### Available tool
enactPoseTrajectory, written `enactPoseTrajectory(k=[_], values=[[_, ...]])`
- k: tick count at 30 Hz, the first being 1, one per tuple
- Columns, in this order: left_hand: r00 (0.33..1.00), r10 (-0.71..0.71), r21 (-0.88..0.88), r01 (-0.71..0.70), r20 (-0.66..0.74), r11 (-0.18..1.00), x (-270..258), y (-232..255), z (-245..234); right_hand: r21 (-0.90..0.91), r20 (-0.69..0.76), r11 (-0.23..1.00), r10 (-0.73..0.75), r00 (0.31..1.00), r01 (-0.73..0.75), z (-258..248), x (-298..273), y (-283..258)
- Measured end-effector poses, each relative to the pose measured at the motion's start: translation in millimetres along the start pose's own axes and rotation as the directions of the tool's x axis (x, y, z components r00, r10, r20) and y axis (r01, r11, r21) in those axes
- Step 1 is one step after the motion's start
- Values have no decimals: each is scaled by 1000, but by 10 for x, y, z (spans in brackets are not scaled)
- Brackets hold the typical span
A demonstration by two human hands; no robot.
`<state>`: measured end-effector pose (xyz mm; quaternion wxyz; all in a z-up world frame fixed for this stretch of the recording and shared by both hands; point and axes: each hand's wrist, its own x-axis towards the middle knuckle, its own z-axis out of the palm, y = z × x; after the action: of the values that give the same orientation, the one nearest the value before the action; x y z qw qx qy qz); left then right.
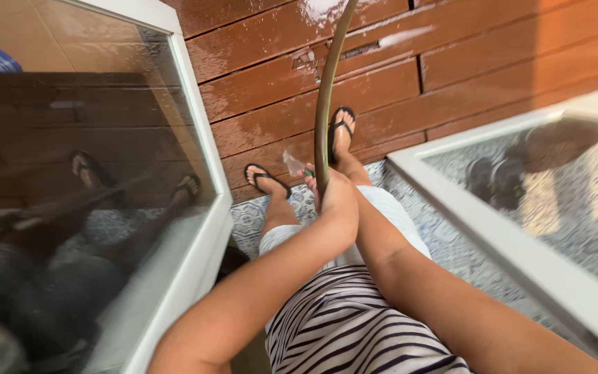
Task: The person cleans various components of a white plastic hydroponic growing kit on an outdoor wooden deck by spraying them with water from a green garden hose and wiping the surfaces by hand. The person then moves to a bathroom to attach a shower head attachment to the end of the hose and continues rinsing the kit components.
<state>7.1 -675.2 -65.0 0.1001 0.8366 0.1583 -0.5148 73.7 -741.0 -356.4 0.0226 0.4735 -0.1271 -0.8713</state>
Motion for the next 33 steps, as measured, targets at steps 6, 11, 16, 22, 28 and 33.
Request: enactPoseTrajectory(k=[6,11,16,22,28,33], values=[[995,33,316,-63,98,947,-90,-321,668,122,87,991,-62,994,51,736,676,489],[978,86,293,-140,191,946,-602,-615,259,260,121,960,-141,983,105,1205,973,589],[965,174,135,-202,196,970,-905,-771,-129,404,98,902,-209,973,153,1135,871,455],[955,190,167,-230,227,959,-788,-594,-337,656,21,725,-295,955,209,767,737,244],[983,173,160,-162,-58,974,-554,-440,-178,840,-98,456,-403,910,292,346,241,217],[975,128,98,-111,-183,989,-507,-383,-151,891,-212,263,-477,853,369,-3,-82,187]])
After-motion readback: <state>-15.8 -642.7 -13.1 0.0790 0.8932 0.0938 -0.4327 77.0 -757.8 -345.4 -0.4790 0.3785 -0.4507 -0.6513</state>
